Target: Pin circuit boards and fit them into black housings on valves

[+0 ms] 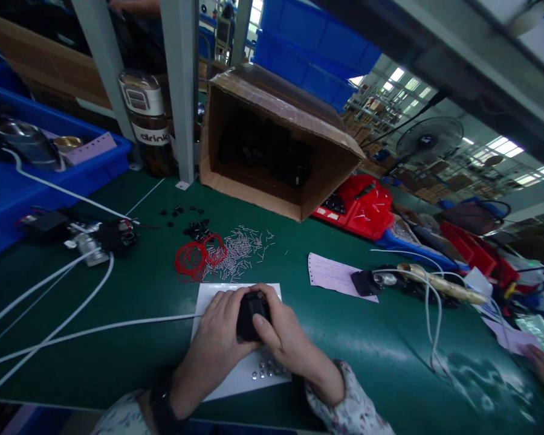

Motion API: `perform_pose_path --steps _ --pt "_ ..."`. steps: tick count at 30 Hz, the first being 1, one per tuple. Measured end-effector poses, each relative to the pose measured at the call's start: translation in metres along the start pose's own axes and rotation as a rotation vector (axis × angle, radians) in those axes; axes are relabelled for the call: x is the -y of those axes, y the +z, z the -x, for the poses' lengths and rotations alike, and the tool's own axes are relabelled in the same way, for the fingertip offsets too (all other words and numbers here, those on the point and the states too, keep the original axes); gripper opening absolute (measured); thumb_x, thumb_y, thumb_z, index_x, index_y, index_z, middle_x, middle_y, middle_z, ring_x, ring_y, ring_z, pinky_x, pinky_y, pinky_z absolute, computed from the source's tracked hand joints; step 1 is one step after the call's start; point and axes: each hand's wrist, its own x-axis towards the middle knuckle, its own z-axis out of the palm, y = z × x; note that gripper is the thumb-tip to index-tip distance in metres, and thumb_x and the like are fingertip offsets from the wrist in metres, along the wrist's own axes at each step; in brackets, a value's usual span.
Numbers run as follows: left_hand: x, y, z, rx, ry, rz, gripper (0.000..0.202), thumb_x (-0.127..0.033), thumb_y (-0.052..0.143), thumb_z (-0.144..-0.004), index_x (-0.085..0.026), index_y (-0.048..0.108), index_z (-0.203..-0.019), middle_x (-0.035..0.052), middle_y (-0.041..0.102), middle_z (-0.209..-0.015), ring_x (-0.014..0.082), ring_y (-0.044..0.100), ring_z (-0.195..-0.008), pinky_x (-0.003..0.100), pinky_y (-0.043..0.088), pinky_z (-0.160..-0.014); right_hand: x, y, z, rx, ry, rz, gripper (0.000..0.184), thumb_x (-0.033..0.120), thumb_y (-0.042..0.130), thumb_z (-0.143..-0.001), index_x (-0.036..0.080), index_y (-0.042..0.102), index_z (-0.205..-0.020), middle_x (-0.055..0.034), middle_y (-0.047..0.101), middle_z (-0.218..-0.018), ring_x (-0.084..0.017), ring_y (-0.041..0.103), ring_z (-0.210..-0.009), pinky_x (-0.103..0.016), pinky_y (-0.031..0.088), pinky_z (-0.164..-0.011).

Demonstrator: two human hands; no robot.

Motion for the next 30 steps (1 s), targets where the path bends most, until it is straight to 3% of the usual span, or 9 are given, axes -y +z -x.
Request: perform_pose_path --steps 7,9,11,14,17,19,21,23,30 --pt "-0.002 -0.007 0.002 0.028 -0.144 0.176 0.056 -0.016 0.06 -0.068 -0.021 0.043 -0.121 0.0099 0.059 -0.112 0.0284 0.056 -0.103 0.047 0.045 -0.092 0.021 0.012 -0.007 -0.103 0.16 0.156 0.046 0.039 0.05 -0.087 0.017 0.042 -0.127 -0.0148 0.054 -0.115 -0.031 0.054 -0.099 -0.045 0.041 -0.085" --pt "-0.001 -0.01 0.005 0.04 -0.243 0.276 0.057 -0.017 0.063 -0.066 -0.022 0.044 -0.12 0.009 0.057 -0.115 0.0283 0.055 -0.106 0.046 0.045 -0.093 0.019 0.015 -0.005 -0.155 0.149 -0.021 0.055 0.045 0.057 -0.084 0.018 0.04 -0.129 -0.0123 0.056 -0.109 -0.026 0.056 -0.09 -0.04 0.044 -0.081" --pt "0.002 -0.014 0.008 0.037 -0.37 0.369 0.058 -0.021 0.067 -0.065 -0.022 0.045 -0.119 0.0092 0.056 -0.117 0.0286 0.054 -0.108 0.047 0.044 -0.094 0.012 0.02 0.0 -0.133 0.205 -0.353 0.058 0.053 0.061 -0.08 0.018 0.043 -0.123 -0.0056 0.057 -0.09 -0.014 0.053 -0.064 -0.028 0.045 -0.06" --pt "0.012 -0.025 0.012 0.081 -0.474 0.497 0.069 -0.027 0.072 -0.064 -0.022 0.039 -0.124 0.0111 0.052 -0.122 0.0294 0.053 -0.111 0.048 0.042 -0.097 0.004 0.034 0.007 -0.066 0.37 -0.847 0.056 0.059 0.068 -0.073 0.018 0.048 -0.106 0.007 0.044 -0.064 -0.002 0.025 -0.036 -0.017 0.021 -0.033" --pt "0.021 -0.044 0.009 0.24 -0.42 0.708 0.074 -0.042 0.067 -0.073 -0.022 0.032 -0.135 0.0122 0.05 -0.13 0.0295 0.048 -0.119 0.046 0.038 -0.102 0.008 0.052 0.012 -0.17 0.409 -1.038 0.061 0.053 0.079 -0.063 0.016 0.049 -0.101 0.0057 0.05 -0.067 0.0 0.024 -0.036 -0.015 0.014 -0.03" --pt "0.023 -0.055 0.003 0.29 -0.418 0.759 0.055 -0.053 0.052 -0.083 -0.02 0.048 -0.126 0.0118 0.055 -0.125 0.0293 0.049 -0.118 0.043 0.037 -0.101 0.015 0.062 0.013 -0.225 0.386 -1.058 0.063 0.048 0.083 -0.06 0.015 0.05 -0.102 0.0014 0.057 -0.075 0.0 0.029 -0.038 -0.014 0.016 -0.03" --pt "0.021 -0.06 -0.005 0.275 -0.49 0.706 0.045 -0.056 0.046 -0.086 -0.017 0.064 -0.099 0.0104 0.064 -0.105 0.0284 0.056 -0.103 0.04 0.042 -0.093 0.022 0.07 0.014 -0.248 0.369 -1.07 0.065 0.044 0.084 -0.058 0.015 0.049 -0.105 -0.0007 0.06 -0.079 -0.001 0.033 -0.04 -0.013 0.019 -0.031" --pt "0.017 -0.059 -0.011 0.255 -0.553 0.656 0.041 -0.054 0.051 -0.083 -0.016 0.066 -0.079 0.0069 0.066 -0.084 0.0248 0.059 -0.085 0.034 0.046 -0.08 0.025 0.074 0.015 -0.265 0.369 -1.076 0.064 0.042 0.085 -0.059 0.016 0.049 -0.105 -0.0014 0.061 -0.08 -0.002 0.038 -0.042 -0.013 0.023 -0.033" --pt "0.018 -0.051 -0.01 0.184 -0.567 0.663 0.036 -0.049 0.054 -0.083 -0.015 0.063 -0.073 0.0037 0.062 -0.075 0.0195 0.054 -0.073 0.028 0.044 -0.068 0.025 0.072 0.012 -0.28 0.36 -1.044 0.061 0.044 0.084 -0.058 0.016 0.053 -0.102 -0.0028 0.06 -0.08 -0.009 0.052 -0.057 -0.015 0.031 -0.038"
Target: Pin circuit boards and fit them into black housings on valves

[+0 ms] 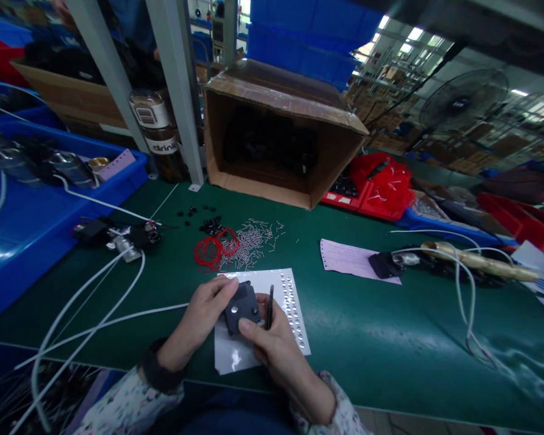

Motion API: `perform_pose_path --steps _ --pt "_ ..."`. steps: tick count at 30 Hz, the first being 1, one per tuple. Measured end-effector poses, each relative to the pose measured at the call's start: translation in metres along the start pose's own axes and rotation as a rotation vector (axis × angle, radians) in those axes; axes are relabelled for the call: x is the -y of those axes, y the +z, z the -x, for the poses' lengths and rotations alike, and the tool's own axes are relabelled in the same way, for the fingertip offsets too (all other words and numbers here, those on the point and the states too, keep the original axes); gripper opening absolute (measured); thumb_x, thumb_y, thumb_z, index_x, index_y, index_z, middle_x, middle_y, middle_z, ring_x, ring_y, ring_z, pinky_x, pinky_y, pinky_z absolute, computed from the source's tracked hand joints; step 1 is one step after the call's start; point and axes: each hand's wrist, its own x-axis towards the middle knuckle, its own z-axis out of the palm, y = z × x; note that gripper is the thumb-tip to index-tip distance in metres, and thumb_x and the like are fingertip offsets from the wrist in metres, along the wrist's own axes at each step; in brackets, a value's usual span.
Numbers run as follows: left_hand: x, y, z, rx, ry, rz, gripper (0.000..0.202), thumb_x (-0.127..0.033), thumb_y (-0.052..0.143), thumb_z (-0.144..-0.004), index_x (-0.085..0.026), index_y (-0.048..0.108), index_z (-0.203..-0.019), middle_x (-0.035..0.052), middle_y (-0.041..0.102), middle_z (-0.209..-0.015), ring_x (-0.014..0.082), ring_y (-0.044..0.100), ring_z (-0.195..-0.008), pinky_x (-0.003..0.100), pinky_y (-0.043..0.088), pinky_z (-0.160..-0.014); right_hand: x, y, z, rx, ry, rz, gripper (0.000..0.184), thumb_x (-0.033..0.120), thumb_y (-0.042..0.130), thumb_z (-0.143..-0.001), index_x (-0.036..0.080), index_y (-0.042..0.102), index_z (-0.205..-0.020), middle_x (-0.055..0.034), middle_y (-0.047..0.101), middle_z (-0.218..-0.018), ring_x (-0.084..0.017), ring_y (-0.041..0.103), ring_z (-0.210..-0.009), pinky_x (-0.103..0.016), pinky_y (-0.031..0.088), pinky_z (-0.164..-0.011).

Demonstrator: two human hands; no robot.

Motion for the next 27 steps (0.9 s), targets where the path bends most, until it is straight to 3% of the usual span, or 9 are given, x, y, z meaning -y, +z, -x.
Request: perform_pose_path --steps 7,14,18,24,27 --pt "-0.002 -0.005 0.001 0.044 0.002 0.052 0.036 -0.048 0.055 -0.083 -0.015 0.065 -0.075 0.0041 0.062 -0.077 0.0198 0.054 -0.076 0.028 0.044 -0.069 0.0 0.0 -0.003 0.003 0.001 0.078 0.057 0.047 0.082 -0.059 0.014 0.06 -0.101 -0.0043 0.06 -0.084 -0.009 0.049 -0.057 -0.017 0.03 -0.038" --pt "-0.001 -0.006 0.004 0.078 0.003 0.011 0.038 -0.05 0.052 -0.084 -0.015 0.067 -0.08 0.0058 0.065 -0.082 0.0222 0.056 -0.082 0.03 0.043 -0.076 -0.001 -0.001 0.0 0.028 0.034 0.081 0.058 0.046 0.081 -0.062 0.014 0.056 -0.105 -0.0009 0.059 -0.079 -0.001 0.031 -0.038 -0.015 0.021 -0.028" --pt "-0.008 -0.01 0.006 0.07 -0.018 -0.001 0.038 -0.05 0.051 -0.084 -0.016 0.067 -0.084 0.0065 0.068 -0.089 0.0238 0.059 -0.088 0.032 0.045 -0.08 -0.003 0.002 0.0 0.01 0.046 0.094 0.062 0.049 0.079 -0.062 0.015 0.051 -0.105 0.0005 0.057 -0.076 -0.002 0.034 -0.036 -0.014 0.024 -0.026" --pt "-0.024 -0.025 0.009 0.231 0.001 -0.07 0.03 -0.045 0.058 -0.082 -0.019 0.069 -0.091 0.0041 0.069 -0.094 0.0237 0.062 -0.093 0.031 0.045 -0.085 -0.005 0.004 0.0 -0.008 -0.013 0.098 0.06 0.05 0.079 -0.062 0.014 0.053 -0.103 0.0 0.057 -0.077 -0.002 0.034 -0.037 -0.015 0.024 -0.027" --pt "-0.022 -0.025 0.011 0.189 0.011 -0.065 0.031 -0.046 0.055 -0.084 -0.018 0.069 -0.09 0.0046 0.068 -0.092 0.0225 0.061 -0.09 0.029 0.045 -0.081 -0.005 0.004 0.001 -0.004 -0.028 0.115 0.06 0.05 0.079 -0.063 0.014 0.054 -0.103 0.0 0.057 -0.077 -0.001 0.032 -0.037 -0.016 0.024 -0.027"
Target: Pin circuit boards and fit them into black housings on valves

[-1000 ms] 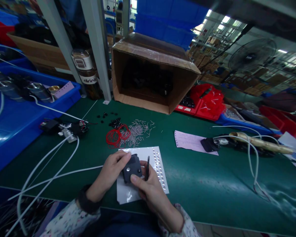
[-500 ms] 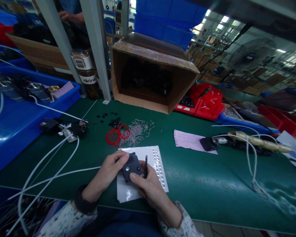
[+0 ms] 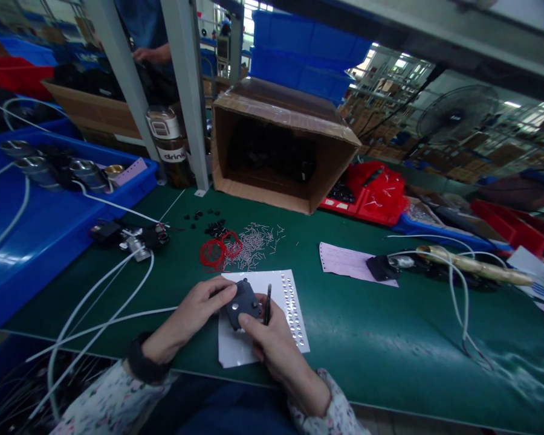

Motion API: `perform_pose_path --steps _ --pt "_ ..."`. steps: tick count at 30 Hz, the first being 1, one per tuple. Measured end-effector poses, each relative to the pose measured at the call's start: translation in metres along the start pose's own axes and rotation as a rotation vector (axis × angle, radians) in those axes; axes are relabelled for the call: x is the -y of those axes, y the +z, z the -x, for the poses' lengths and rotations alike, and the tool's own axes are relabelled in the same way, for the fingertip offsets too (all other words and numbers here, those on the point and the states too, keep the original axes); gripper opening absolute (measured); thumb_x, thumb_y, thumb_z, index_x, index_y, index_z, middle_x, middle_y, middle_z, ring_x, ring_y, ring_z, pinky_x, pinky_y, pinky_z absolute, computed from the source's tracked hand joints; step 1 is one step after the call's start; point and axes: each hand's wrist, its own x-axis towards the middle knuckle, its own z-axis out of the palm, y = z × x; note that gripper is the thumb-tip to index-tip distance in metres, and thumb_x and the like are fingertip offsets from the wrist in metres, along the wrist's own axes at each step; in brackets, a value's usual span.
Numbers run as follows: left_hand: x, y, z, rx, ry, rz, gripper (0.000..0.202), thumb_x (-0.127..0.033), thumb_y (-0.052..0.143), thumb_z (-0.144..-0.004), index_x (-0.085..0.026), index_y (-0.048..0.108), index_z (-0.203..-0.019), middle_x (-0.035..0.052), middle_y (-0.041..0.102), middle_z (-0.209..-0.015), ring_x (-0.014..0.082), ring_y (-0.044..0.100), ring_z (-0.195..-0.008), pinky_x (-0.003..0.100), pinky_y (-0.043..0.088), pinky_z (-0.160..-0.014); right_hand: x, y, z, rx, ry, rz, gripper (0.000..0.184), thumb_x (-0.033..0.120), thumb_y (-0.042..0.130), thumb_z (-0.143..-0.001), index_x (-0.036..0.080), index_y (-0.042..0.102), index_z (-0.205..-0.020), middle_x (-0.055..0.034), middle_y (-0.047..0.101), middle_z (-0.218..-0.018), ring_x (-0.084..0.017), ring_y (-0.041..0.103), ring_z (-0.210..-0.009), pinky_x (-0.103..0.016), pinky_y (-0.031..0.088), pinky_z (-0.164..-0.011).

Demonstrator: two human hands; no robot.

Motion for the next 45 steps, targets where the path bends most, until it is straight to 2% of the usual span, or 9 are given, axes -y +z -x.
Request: perform_pose_path --steps 9,18,23,27,31,36,40,42,45 --pt "0.005 0.007 0.003 -0.011 -0.039 0.063 0.037 -0.048 0.055 -0.083 -0.016 0.065 -0.099 0.0078 0.067 -0.101 0.0251 0.06 -0.099 0.034 0.044 -0.088 0.0 0.001 0.003 0.008 0.013 0.053 0.064 0.05 0.077 -0.066 0.018 0.05 -0.114 -0.002 0.059 -0.084 -0.002 0.032 -0.036 -0.018 0.025 -0.029" --pt "0.01 -0.006 0.014 -0.009 -0.014 -0.104 0.037 -0.046 0.053 -0.084 -0.019 0.062 -0.108 0.0071 0.064 -0.113 0.0251 0.057 -0.108 0.036 0.044 -0.097 0.004 0.004 0.005 0.035 -0.104 0.113 0.063 0.041 0.082 -0.06 0.015 0.057 -0.111 -0.0056 0.064 -0.096 -0.016 0.057 -0.077 -0.024 0.045 -0.062" --pt "0.02 -0.006 0.035 -0.076 0.175 -0.297 0.035 -0.039 0.047 -0.09 -0.021 0.054 -0.119 0.009 0.055 -0.123 0.0256 0.052 -0.115 0.04 0.042 -0.1 0.012 -0.003 0.006 0.162 -0.172 0.232 0.057 0.032 0.079 -0.066 0.021 0.055 -0.117 -0.0044 0.062 -0.105 -0.02 0.059 -0.09 -0.031 0.05 -0.075" --pt "0.023 -0.005 0.04 -0.163 0.449 -0.537 0.036 -0.028 0.059 -0.085 -0.024 0.051 -0.12 0.0066 0.054 -0.124 0.025 0.048 -0.119 0.039 0.04 -0.101 0.025 -0.019 -0.003 0.228 -0.535 0.729 0.052 0.015 0.071 -0.073 0.026 0.054 -0.121 -0.005 0.056 -0.113 -0.021 0.056 -0.102 -0.036 0.048 -0.087" --pt "0.024 0.002 0.033 -0.31 0.676 -0.853 0.03 -0.011 0.053 -0.085 -0.018 0.053 -0.114 0.0103 0.057 -0.12 0.0269 0.047 -0.121 0.042 0.037 -0.097 0.029 -0.034 -0.023 0.25 -0.842 1.171 0.051 0.007 0.055 -0.08 0.023 0.046 -0.128 -0.01 0.051 -0.121 -0.022 0.058 -0.1 -0.031 0.054 -0.073" --pt "0.023 0.015 0.024 -0.437 0.836 -1.168 0.023 -0.01 0.046 -0.09 -0.013 0.059 -0.109 0.0137 0.063 -0.116 0.0288 0.055 -0.112 0.039 0.038 -0.083 0.027 -0.044 -0.047 0.199 -1.106 1.574 0.033 0.014 0.04 -0.094 0.017 0.046 -0.127 -0.0142 0.054 -0.125 -0.018 0.064 -0.081 -0.025 0.052 -0.057" --pt "0.024 0.023 0.013 -0.462 0.891 -1.249 0.028 -0.01 0.037 -0.093 -0.014 0.062 -0.105 0.0122 0.066 -0.107 0.0267 0.058 -0.104 0.039 0.037 -0.082 0.027 -0.054 -0.055 0.232 -1.067 1.744 0.037 0.015 0.038 -0.096 0.018 0.044 -0.132 -0.0146 0.051 -0.134 -0.015 0.065 -0.074 -0.023 0.052 -0.055" --pt "0.022 0.024 0.007 -0.463 0.928 -1.288 0.034 -0.01 0.031 -0.095 -0.014 0.063 -0.101 0.0111 0.066 -0.101 0.0244 0.058 -0.099 0.038 0.037 -0.081 0.027 -0.067 -0.058 0.256 -1.005 1.673 0.043 0.016 0.04 -0.095 0.02 0.039 -0.138 -0.0134 0.048 -0.138 -0.016 0.066 -0.082 -0.024 0.054 -0.062" --pt "0.018 0.024 -0.003 -0.42 1.001 -1.368 0.038 -0.007 0.026 -0.095 -0.014 0.063 -0.099 0.0095 0.066 -0.097 0.0218 0.056 -0.097 0.035 0.036 -0.079 0.032 -0.092 -0.07 0.089 -0.873 1.455 0.043 0.011 0.041 -0.092 0.02 0.046 -0.134 -0.0107 0.058 -0.127 -0.017 0.063 -0.101 -0.027 0.054 -0.081"
